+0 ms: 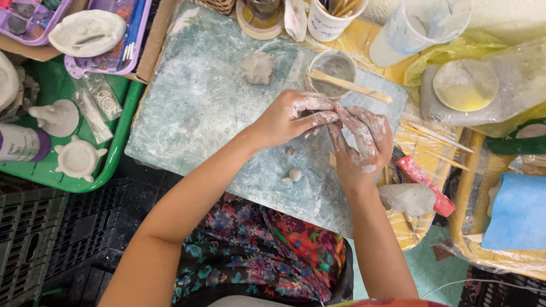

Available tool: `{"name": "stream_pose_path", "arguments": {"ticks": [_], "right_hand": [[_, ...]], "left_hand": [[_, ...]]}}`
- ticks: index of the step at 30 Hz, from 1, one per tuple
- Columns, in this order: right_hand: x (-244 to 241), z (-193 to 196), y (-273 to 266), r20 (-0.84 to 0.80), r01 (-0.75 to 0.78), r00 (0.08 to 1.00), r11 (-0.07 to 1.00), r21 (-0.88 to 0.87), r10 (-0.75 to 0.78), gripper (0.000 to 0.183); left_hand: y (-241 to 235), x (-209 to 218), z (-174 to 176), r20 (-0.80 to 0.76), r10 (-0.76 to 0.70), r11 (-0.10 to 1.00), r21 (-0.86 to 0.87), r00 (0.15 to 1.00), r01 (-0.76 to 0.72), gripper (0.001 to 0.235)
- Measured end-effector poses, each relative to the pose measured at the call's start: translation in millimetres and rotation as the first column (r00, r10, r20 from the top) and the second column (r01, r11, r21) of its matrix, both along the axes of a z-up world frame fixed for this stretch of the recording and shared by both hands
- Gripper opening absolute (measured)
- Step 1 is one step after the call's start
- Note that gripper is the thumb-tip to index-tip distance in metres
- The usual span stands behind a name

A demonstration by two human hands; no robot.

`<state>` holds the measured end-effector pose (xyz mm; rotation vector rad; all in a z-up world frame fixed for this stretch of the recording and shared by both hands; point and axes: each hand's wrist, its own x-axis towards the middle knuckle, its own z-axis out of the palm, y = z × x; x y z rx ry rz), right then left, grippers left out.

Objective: The person shapes and molds pieces of clay by hand on a work surface, rolling them into small balls and attaching them to a larger form.

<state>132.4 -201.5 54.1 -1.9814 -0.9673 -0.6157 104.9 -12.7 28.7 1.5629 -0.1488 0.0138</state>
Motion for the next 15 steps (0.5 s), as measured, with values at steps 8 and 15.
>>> {"name": "stream_pose_path", "arguments": {"ticks": [8, 15], "right_hand": [[-1.7, -1.6, 0.0, -0.006, -0.119, 0.993, 0.993, 0.024, 0.119, 0.033], [2.7, 0.3, -3.8, -0.021, -0.079, 0.997, 0.997, 0.007, 0.079, 0.031]], "left_hand": [[5.4, -1.9, -4.7, 0.071, -0.094, 0.974, -0.2, 0.993, 0.107, 0.024], [-1.7, 0.0, -14.1, -0.128, -0.095, 0.902, -0.43, 0.987, 0.031, 0.042]]}}
